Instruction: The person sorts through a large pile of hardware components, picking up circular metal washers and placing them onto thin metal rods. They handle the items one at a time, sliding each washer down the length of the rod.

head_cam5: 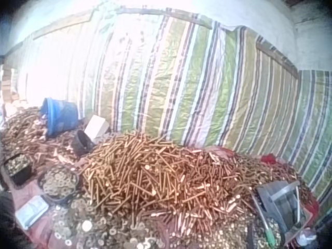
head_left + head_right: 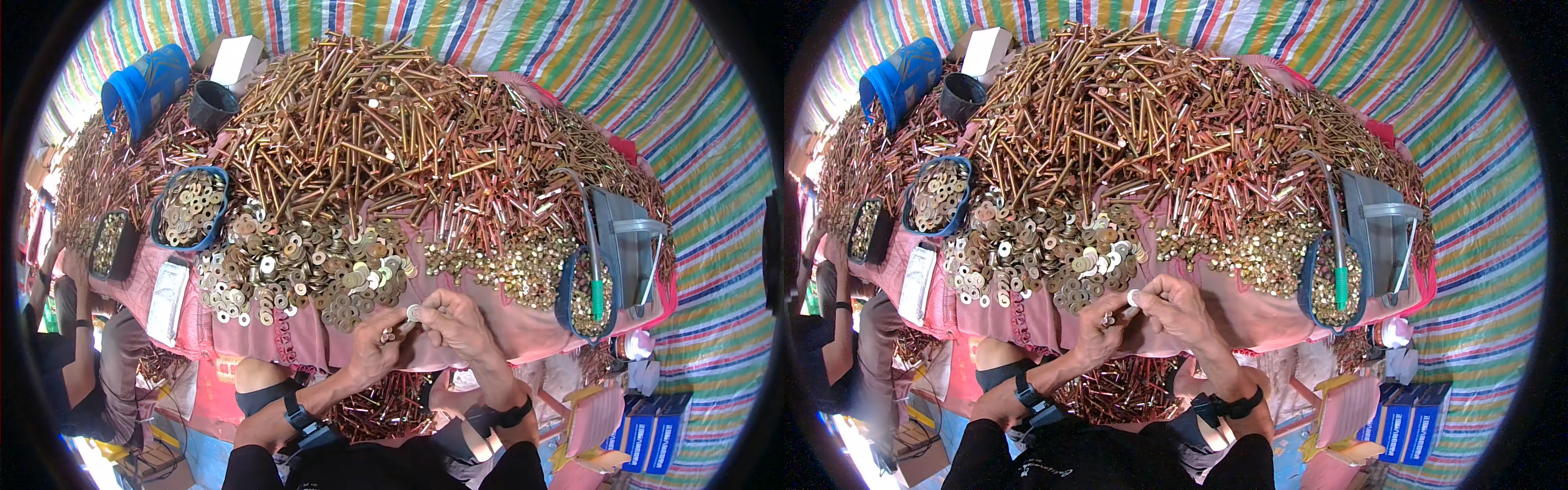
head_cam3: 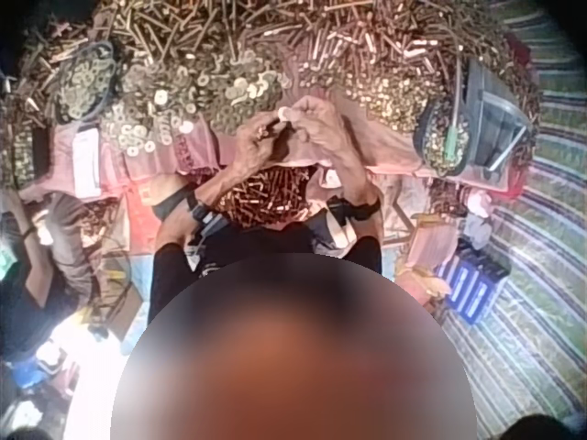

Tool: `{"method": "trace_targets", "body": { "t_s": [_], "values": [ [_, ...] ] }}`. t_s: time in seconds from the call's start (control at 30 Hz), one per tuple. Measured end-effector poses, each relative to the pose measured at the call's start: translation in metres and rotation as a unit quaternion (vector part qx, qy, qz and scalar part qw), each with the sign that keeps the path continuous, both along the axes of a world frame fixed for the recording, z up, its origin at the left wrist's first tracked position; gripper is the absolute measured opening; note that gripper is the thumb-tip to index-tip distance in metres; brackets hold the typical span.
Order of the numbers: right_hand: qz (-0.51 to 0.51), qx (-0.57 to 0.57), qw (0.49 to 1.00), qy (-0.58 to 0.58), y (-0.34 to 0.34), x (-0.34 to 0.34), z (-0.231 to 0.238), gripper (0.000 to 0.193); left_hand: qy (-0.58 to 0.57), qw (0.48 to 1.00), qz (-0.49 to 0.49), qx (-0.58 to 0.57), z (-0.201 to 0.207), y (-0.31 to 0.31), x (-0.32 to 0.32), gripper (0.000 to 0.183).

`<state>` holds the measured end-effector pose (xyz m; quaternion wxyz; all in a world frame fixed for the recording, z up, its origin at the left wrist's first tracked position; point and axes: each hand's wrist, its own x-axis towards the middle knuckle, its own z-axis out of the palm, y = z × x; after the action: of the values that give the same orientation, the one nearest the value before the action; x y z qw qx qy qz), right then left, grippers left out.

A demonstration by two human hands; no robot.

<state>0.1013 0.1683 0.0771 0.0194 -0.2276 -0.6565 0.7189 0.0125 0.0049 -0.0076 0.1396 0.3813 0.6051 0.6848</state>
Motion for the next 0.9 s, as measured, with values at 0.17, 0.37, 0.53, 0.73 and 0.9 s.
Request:
{"method": "trace_targets", "body": {
  "t_s": [0.17, 0.37, 0.53, 0.73, 0.9],
  "values": [
    [-0.046, 0.055, 0.997, 0.028, 0.009, -0.003, -0.012, 0.027, 0.018, 0.999, -0.015, -0.045, -0.003, -0.005, -0.002, 0.044],
    [-0.226, 0.457, 0.86, -0.009, 0.063, -0.018, -0.036, 0.034, -0.048, 0.999, 0.012, -0.023, 0.003, -0.005, 0.007, 0.05],
    [-0.19, 0.489, 0.837, -0.157, 0.088, -0.028, -0.043, 0.04, -0.021, 0.999, 0.014, -0.019, -0.004, -0.005, 0.004, 0.051],
    [-0.173, 0.364, 0.905, -0.136, 0.107, -0.062, -0.065, 0.044, -0.077, 0.997, 0.025, 0.021, -0.013, -0.003, 0.006, 0.042],
    [-0.077, 0.285, 0.951, -0.09, 0.107, -0.082, -0.063, 0.041, -0.074, 0.997, 0.028, 0.015, -0.015, 0.0, 0.008, 0.04]
  ]
}}
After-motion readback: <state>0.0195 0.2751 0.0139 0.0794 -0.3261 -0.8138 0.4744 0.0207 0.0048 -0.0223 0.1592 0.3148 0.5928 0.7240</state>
